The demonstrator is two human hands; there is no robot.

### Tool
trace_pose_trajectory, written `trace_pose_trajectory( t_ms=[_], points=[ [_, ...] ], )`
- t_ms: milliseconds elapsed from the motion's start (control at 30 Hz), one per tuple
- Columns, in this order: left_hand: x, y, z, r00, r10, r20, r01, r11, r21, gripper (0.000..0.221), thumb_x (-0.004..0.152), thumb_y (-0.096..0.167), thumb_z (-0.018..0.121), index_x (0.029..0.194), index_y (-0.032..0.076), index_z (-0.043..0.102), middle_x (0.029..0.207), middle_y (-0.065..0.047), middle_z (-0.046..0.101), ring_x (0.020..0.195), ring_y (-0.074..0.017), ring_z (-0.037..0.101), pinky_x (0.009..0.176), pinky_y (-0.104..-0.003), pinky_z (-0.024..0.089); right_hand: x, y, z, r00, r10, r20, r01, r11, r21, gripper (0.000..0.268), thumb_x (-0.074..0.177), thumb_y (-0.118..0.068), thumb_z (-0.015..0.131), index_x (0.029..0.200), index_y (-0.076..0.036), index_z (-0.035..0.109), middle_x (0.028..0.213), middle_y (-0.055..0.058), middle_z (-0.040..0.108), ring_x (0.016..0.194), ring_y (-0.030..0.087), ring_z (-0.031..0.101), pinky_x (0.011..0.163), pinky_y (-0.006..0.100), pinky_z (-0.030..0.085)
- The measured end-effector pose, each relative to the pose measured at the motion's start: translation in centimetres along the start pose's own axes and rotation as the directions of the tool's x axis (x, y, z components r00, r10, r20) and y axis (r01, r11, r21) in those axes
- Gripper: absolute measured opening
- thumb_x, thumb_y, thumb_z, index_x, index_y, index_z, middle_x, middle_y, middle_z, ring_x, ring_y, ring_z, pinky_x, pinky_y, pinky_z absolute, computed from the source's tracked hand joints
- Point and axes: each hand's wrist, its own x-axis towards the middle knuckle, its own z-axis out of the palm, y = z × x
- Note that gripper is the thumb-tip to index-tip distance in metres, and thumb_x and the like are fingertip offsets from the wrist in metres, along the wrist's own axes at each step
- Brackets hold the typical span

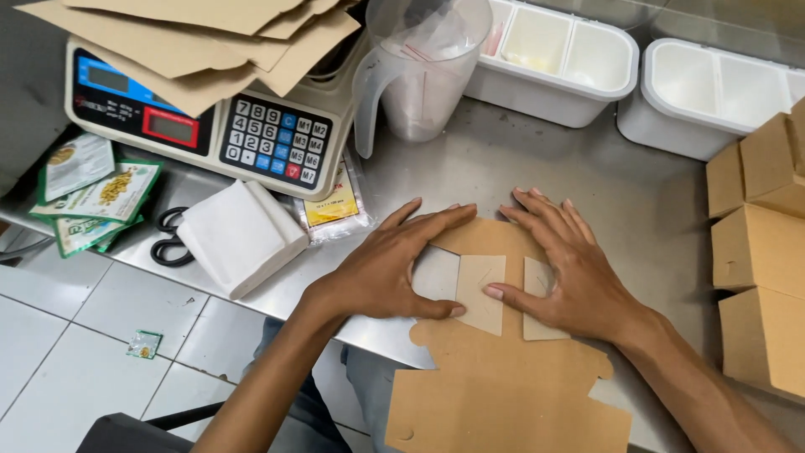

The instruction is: Assembling a cardboard box from a flat template by folding and tucking the edges.

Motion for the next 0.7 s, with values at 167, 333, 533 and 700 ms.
trace_pose_trajectory(
  t_ms=[167, 333, 533, 700],
  points=[
    [0.0, -1.1, 0.7, 0.996, -0.069, 0.055, 0.060, 0.987, 0.150, 0.102, 0.077, 0.044, 0.082, 0.160, 0.020, 0.028, 0.165, -0.008, 0.043, 0.155, -0.0297, 0.031, 0.128, -0.045, 0.010, -0.3, 0.8, 0.7, 0.992, -0.113, -0.064, 0.108, 0.991, -0.075, 0.091, 0.079, -0.051, 0.081, 0.153, -0.014, 0.044, 0.165, 0.011, 0.039, 0.156, 0.033, 0.030, 0.126, 0.057, 0.013],
    [0.2, -1.1, 0.9, 1.000, -0.021, 0.004, 0.020, 0.987, 0.158, 0.088, 0.083, 0.034, 0.077, 0.157, 0.016, 0.032, 0.160, -0.007, 0.050, 0.147, -0.0209, 0.045, 0.129, -0.045, 0.013, -0.2, 0.6, 0.6, 0.993, -0.105, -0.061, 0.101, 0.993, -0.064, 0.091, 0.079, -0.051, 0.081, 0.154, -0.014, 0.045, 0.165, 0.010, 0.040, 0.157, 0.031, 0.030, 0.126, 0.057, 0.013],
    [0.5, -0.8, 1.2, 0.997, -0.035, -0.067, 0.044, 0.988, 0.151, 0.074, 0.089, 0.031, 0.071, 0.153, 0.016, 0.038, 0.153, -0.001, 0.058, 0.142, -0.0175, 0.053, 0.127, -0.043, 0.018, -0.2, 0.5, 0.4, 0.994, -0.092, -0.051, 0.089, 0.995, -0.055, 0.091, 0.079, -0.051, 0.081, 0.154, -0.015, 0.044, 0.165, 0.009, 0.039, 0.157, 0.031, 0.028, 0.126, 0.057, 0.011],
    [0.6, -0.7, 1.6, 0.988, -0.078, -0.134, 0.092, 0.991, 0.099, 0.069, 0.089, 0.026, 0.071, 0.149, 0.014, 0.040, 0.152, -0.003, 0.060, 0.142, -0.0206, 0.054, 0.126, -0.043, 0.021, -0.3, 0.5, 0.6, 0.993, -0.102, -0.064, 0.098, 0.993, -0.061, 0.091, 0.079, -0.051, 0.081, 0.153, -0.013, 0.045, 0.164, 0.011, 0.040, 0.157, 0.033, 0.029, 0.126, 0.057, 0.012]
  ],
)
